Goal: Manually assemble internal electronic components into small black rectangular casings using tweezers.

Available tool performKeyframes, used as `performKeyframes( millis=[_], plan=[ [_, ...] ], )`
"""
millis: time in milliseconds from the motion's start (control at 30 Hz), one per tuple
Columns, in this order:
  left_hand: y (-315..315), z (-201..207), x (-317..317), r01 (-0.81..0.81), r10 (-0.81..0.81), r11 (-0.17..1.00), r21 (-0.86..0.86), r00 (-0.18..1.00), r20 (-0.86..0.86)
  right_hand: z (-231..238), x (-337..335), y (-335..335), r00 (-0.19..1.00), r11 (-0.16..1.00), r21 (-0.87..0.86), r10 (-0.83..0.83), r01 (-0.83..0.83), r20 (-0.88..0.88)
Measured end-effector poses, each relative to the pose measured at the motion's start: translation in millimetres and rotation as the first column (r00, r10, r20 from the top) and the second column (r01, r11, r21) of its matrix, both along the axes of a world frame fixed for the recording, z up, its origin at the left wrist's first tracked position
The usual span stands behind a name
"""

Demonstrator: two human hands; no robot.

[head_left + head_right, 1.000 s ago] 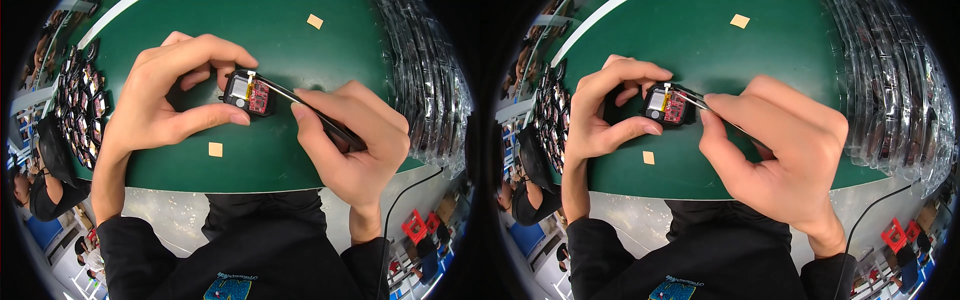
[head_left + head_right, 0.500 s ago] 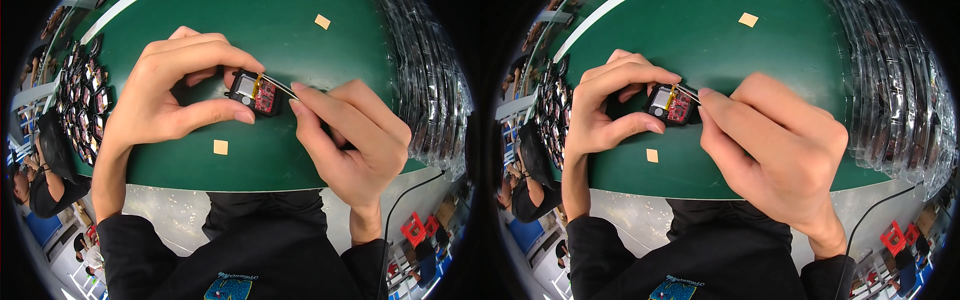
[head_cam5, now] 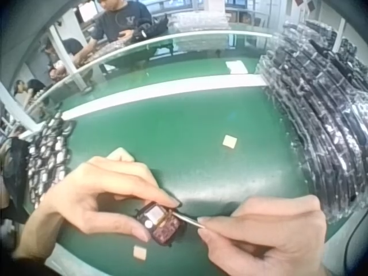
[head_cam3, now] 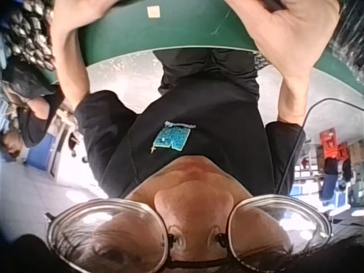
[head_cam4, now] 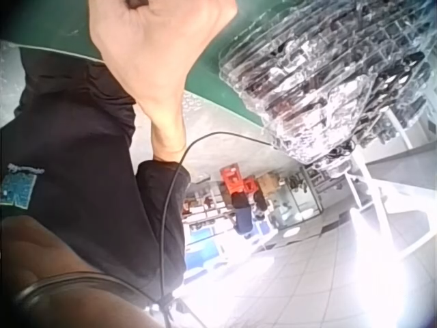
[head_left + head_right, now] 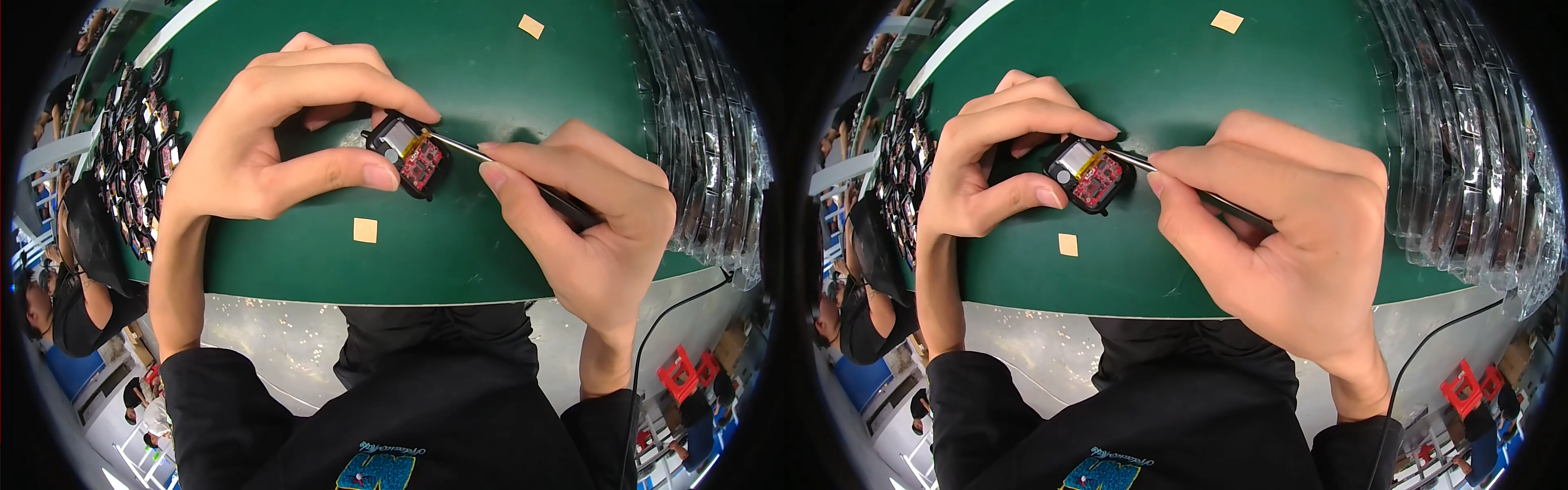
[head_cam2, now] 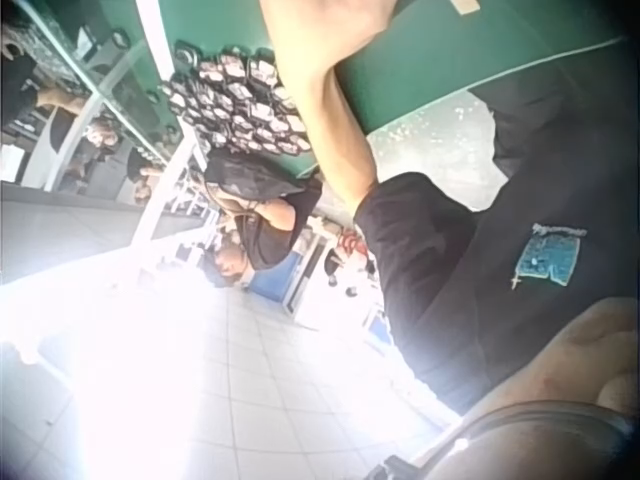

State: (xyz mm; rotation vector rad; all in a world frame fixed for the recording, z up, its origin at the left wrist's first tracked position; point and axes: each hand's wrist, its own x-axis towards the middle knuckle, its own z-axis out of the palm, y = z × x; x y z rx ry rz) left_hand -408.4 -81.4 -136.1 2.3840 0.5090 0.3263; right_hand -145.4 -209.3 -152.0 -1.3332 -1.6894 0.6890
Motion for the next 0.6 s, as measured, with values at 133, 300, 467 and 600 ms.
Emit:
performKeyframes(
  millis=[133, 300, 467, 600],
  plan=[
    [-0.4, 1.7, 0.5, -0.002, 0.002, 1.0, -0.001, 1.0, -0.014, -0.1, -0.3, 0.4, 1.0, 1.0, 0.002, 0.006, -0.006, -0.009],
    [-3.8, 2.7, 4.2, -0.028, 0.028, 1.0, -0.012, 1.0, 0.005, -1.6, -1.4, 0.5, 1.0, 1.0, 0.015, 0.007, -0.007, -0.023],
    [-3.0, 0.3, 5.1, 0.05, -0.056, 0.992, 0.114, 0.997, 0.052, -0.7, -2.4, 0.2, 1.0, 1.0, 0.021, -0.004, 0.004, -0.003],
    [-5.1, 0.5, 3.5, 0.017, -0.019, 0.997, 0.075, 0.999, 0.032, -3.2, -0.1, -0.2, 1.0, 0.999, 0.05, 0.014, -0.015, 0.017]
  ],
)
